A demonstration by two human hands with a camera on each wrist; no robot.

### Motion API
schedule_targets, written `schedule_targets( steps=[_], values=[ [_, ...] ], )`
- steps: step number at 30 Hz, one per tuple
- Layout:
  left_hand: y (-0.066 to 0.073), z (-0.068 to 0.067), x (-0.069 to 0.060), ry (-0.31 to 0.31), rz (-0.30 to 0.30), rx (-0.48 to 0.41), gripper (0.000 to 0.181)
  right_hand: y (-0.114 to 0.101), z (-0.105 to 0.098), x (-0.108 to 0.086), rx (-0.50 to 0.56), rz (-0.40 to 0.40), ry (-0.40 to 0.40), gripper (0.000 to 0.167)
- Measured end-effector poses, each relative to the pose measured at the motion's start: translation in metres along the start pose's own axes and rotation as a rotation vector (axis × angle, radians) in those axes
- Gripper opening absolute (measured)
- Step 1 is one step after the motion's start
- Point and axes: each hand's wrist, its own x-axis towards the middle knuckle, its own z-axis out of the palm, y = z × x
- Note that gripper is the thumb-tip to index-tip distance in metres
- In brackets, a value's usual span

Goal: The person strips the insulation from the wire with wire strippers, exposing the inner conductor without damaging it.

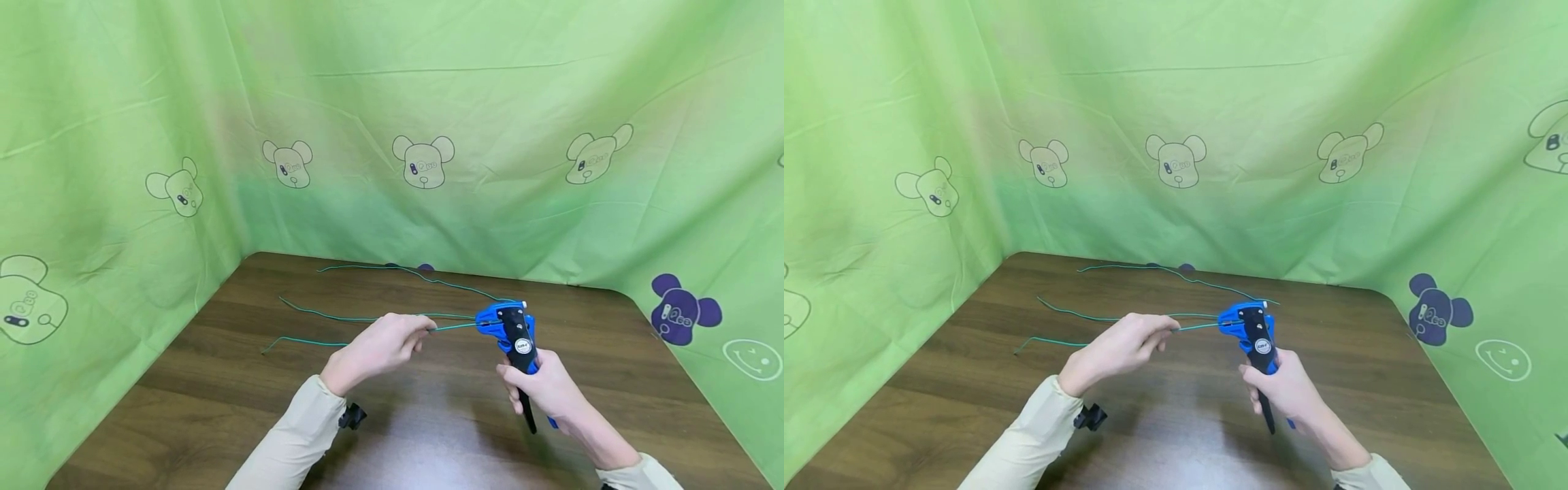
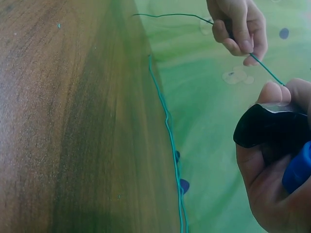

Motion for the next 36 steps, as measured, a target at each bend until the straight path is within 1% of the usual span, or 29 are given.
schedule_targets(
  steps=[10, 13, 20, 25, 36],
  values=[
    [-0.0019, -0.0002, -0.0005, 0.004, 0.003, -0.009, 0.02, -0.002, -0.0056, -0.0018, -0.02, -0.003, 0.002, 0.016],
    [-0.0022, -0.0006, -0.001, 0.0, -0.005, -0.012, 0.021, -0.0024, -0.0063, -0.0022, -0.022, 0.0, 0.003, 0.016],
    [-0.0019, -0.0022, -0.0016, -0.009, -0.02, -0.02, 0.021, -0.002, -0.0069, -0.0016, -0.02, 0.003, -0.003, 0.017],
    [-0.0021, -0.0026, -0.0013, -0.009, -0.02, -0.022, 0.02, -0.0022, -0.0074, -0.0021, -0.025, 0.004, -0.005, 0.018],
    [-0.0024, -0.0062, -0.0017, 0.004, -0.025, -0.01, 0.021, -0.0041, -0.0066, -0.0009, -0.021, 0.005, 0.002, 0.018]
  ],
)
